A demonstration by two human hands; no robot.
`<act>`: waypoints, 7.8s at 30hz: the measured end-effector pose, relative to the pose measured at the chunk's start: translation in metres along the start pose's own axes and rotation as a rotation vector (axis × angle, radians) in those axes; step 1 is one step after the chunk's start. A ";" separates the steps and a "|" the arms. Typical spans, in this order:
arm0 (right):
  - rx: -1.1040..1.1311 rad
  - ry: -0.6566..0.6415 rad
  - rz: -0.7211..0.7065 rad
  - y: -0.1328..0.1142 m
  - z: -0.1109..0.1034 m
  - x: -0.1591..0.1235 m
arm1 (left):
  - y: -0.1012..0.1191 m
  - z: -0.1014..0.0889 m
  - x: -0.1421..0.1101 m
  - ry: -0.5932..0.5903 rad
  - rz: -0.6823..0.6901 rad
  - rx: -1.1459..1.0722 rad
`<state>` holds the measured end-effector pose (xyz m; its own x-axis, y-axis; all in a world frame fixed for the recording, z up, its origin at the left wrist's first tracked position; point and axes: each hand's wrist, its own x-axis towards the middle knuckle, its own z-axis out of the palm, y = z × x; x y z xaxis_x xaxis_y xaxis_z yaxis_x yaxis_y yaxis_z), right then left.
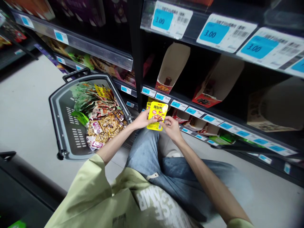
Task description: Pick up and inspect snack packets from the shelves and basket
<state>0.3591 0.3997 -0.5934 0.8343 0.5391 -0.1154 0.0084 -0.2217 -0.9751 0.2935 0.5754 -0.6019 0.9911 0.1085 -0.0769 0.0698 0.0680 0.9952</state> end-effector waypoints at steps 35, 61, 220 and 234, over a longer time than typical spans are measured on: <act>-0.131 0.151 -0.105 0.005 0.006 -0.002 | 0.009 0.005 -0.007 0.104 0.085 0.587; -1.288 -0.793 -0.106 -0.026 0.012 -0.058 | -0.001 -0.005 -0.009 -0.358 -0.007 1.069; -0.477 -0.289 -0.068 -0.040 -0.008 -0.059 | 0.019 0.027 -0.015 0.298 0.173 -0.336; 0.270 0.104 0.235 -0.021 -0.001 -0.034 | 0.006 0.040 -0.023 0.009 -0.162 -0.497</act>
<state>0.3308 0.3850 -0.5690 0.8481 0.4101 -0.3355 -0.3241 -0.0996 -0.9408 0.2755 0.5341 -0.5918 0.9708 0.0661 -0.2306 0.1580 0.5469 0.8222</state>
